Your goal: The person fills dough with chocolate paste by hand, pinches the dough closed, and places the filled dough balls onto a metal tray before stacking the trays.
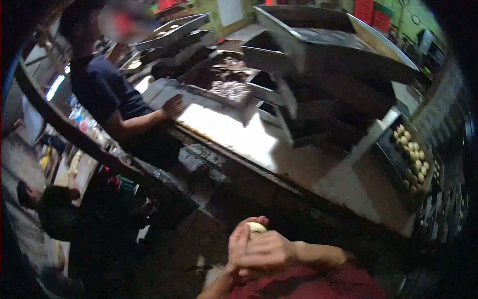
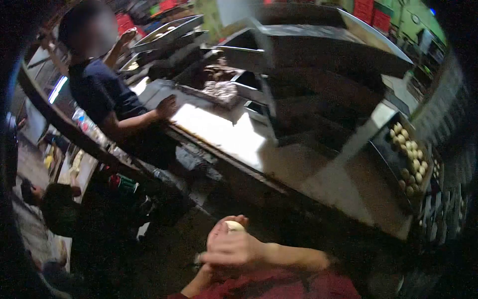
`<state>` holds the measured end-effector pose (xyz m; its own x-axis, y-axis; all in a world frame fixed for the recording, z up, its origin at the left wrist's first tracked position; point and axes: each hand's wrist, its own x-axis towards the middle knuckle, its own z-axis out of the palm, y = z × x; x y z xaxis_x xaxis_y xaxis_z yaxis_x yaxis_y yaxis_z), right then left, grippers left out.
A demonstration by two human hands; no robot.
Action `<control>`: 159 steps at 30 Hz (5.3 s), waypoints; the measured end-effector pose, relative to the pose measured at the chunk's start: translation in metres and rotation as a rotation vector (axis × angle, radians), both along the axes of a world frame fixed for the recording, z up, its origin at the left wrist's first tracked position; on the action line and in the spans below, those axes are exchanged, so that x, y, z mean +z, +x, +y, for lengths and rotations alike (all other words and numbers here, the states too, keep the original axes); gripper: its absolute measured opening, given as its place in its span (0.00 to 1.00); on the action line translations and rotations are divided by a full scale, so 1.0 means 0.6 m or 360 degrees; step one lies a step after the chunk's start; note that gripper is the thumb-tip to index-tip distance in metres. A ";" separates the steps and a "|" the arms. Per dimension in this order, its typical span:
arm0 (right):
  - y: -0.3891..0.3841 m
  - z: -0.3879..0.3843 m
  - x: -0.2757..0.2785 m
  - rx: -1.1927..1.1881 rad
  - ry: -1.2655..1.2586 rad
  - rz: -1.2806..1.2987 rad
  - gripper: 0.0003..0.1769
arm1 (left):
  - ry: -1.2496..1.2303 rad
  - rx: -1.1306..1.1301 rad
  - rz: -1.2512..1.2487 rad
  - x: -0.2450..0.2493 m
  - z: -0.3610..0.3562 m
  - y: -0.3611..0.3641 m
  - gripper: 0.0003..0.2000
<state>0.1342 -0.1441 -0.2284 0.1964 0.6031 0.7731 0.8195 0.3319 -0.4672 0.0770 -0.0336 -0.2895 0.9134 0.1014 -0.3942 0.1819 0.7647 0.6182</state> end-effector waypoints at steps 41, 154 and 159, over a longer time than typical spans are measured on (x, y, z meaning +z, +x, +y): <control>0.699 0.371 -0.140 -0.1557 -0.0415 0.0887 0.05 | -0.1130 -0.0462 -0.0008 -0.068 0.468 0.813 0.19; 0.024 -0.078 -0.138 -0.0978 0.0260 0.0188 0.09 | 0.0569 -0.0421 -0.0278 -0.156 -0.062 0.026 0.14; 0.096 0.033 -0.257 -0.1432 -0.0369 0.0756 0.11 | 0.0097 0.0164 -0.0065 -0.082 0.059 0.017 0.18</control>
<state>0.1919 -0.1246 -0.3826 0.9005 0.2069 0.3825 0.4347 -0.4489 -0.7807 0.0872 0.0015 -0.3385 0.9122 0.2182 -0.3468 0.0778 0.7387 0.6695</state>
